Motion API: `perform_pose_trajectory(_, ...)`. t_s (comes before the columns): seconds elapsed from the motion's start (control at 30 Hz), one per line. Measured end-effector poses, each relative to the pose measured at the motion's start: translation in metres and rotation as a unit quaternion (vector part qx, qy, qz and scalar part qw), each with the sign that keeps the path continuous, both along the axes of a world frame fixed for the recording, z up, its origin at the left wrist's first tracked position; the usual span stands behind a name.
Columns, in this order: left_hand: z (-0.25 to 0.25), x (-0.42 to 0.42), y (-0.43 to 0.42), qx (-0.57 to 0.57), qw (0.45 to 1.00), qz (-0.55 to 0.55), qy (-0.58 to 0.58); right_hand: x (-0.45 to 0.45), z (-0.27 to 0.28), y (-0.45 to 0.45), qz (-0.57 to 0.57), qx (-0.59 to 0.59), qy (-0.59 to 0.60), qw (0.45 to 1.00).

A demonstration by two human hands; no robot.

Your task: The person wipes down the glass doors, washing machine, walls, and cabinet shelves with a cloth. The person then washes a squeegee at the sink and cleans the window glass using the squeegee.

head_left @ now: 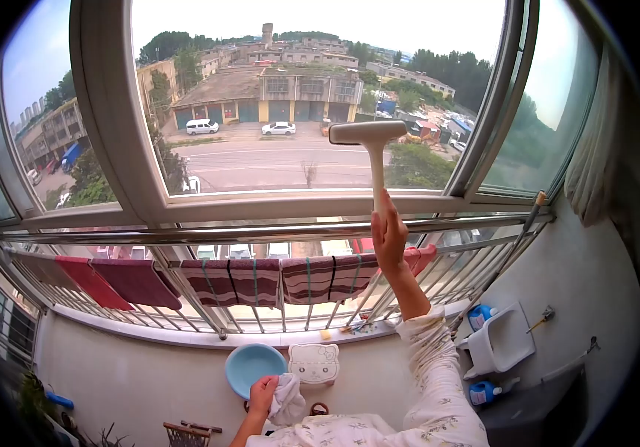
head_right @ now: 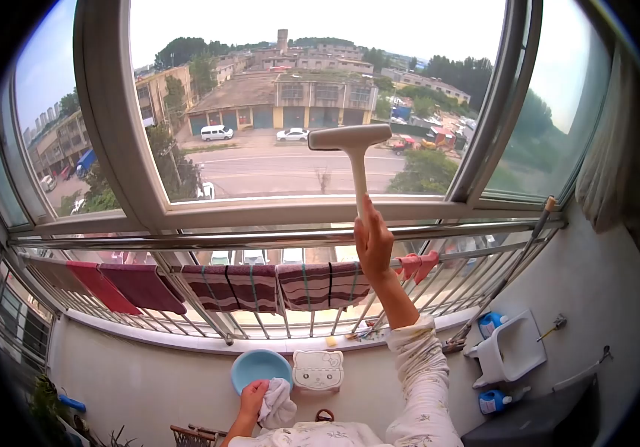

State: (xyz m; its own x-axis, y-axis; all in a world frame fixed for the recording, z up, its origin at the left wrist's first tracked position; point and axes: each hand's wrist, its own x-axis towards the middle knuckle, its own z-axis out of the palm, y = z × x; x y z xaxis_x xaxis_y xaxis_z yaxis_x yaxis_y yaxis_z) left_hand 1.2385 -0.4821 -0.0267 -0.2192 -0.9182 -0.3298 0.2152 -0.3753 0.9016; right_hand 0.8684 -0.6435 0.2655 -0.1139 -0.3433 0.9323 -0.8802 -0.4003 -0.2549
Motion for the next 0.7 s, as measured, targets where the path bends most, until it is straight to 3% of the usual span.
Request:
perform_pose_trajectory(0.2, 0.013, 0.052, -0.052, -0.040, 0.999, 0.023, 0.000, 0.033, 0.278, -0.081, -0.083, -0.116, 0.117, 0.983)
perform_pose_trajectory(0.23, 0.013, 0.061, -0.060, -0.039, 0.999, 0.025, 0.010, 0.030, 0.317, -0.102, -0.114, -0.198, 0.184, 0.956)
perform_pose_trajectory(0.27, 0.013, 0.071, -0.067, -0.038, 0.999, 0.026, 0.020, 0.039, 0.354, -0.108, -0.164, -0.168, 0.168, 0.957)
perform_pose_trajectory(0.33, 0.011, 0.089, -0.080, -0.026, 0.998, 0.034, 0.041, 0.038, 0.417, -0.139, -0.188, -0.218, 0.172, 0.942)
perform_pose_trajectory(0.4, 0.000, 0.107, -0.091, -0.020, 0.998, 0.031, 0.041, 0.025, 0.461, -0.169, -0.170, -0.232, 0.178, 0.941)
perform_pose_trajectory(0.5, -0.013, 0.132, -0.108, -0.035, 0.999, 0.038, 0.014, 0.024, 0.463, -0.191, -0.169, -0.148, 0.137, 0.965)
perform_pose_trajectory(0.57, -0.056, 0.147, -0.117, -0.060, 0.997, 0.052, -0.021, 0.074, 0.417, -0.153, -0.235, -0.055, 0.105, 0.965)
perform_pose_trajectory(0.7, -0.028, 0.163, -0.121, -0.027, 1.000, 0.004, 0.005, 0.062, 0.312, -0.177, -0.174, -0.067, 0.112, 0.976)
